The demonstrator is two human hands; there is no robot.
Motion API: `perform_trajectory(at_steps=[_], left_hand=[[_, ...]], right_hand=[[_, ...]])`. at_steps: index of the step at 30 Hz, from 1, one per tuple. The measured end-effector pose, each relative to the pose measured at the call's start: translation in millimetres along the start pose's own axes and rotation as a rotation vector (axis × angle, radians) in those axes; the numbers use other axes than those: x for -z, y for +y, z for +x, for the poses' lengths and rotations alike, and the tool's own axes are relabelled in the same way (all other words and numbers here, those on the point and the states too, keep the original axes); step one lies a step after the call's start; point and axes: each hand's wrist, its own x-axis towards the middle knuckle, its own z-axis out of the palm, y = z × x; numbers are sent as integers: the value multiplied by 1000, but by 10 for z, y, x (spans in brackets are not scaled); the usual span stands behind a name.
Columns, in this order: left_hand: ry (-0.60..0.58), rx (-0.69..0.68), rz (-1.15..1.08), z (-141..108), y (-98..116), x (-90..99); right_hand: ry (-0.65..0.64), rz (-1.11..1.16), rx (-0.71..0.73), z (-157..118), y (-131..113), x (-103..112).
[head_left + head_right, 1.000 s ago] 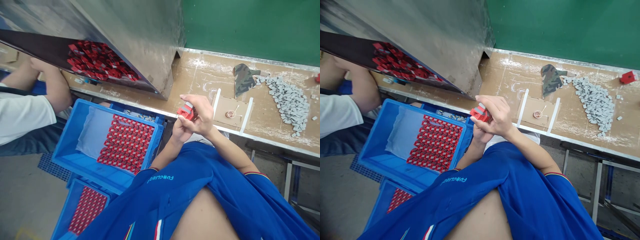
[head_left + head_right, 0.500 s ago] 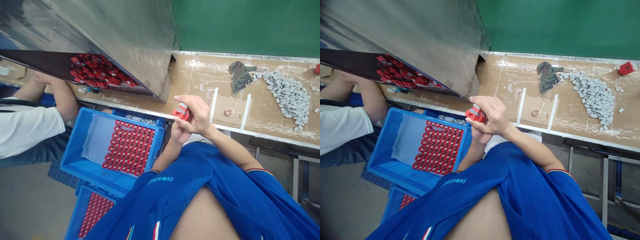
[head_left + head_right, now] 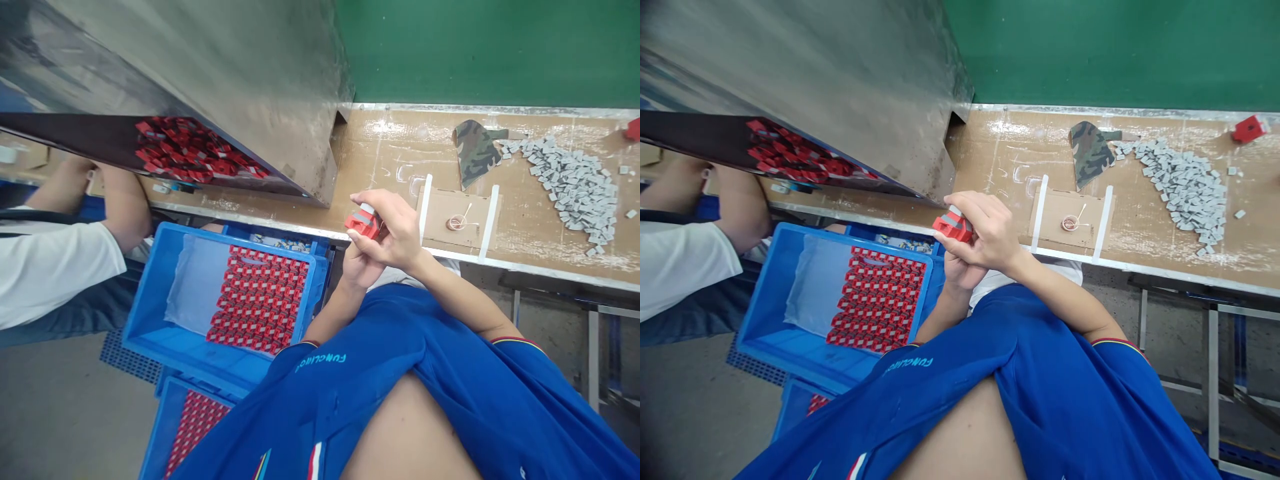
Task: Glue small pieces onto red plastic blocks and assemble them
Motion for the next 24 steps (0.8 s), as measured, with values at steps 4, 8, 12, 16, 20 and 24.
perform_trajectory(at_steps=[4,8,12,16,20,24], left_hand=[[9,-16,-20,32,-3,9],[21,-71,-63,44,-4,9],[-46,-9,-74,31,14,5],[-24,36,-110,1,39,-22],[68,65,-124,-24,49,-75],[67,82,-142,-41,55,-111]], right_hand=[[-112,-63,-110,33,-24,1],[-171,-90,-161,44,-22,-23],[-174,-92,-172,39,-10,-47],[-171,-78,-162,39,-16,-53],[-171,-77,-172,37,-36,-37],[-159,-76,-156,28,-51,-18]])
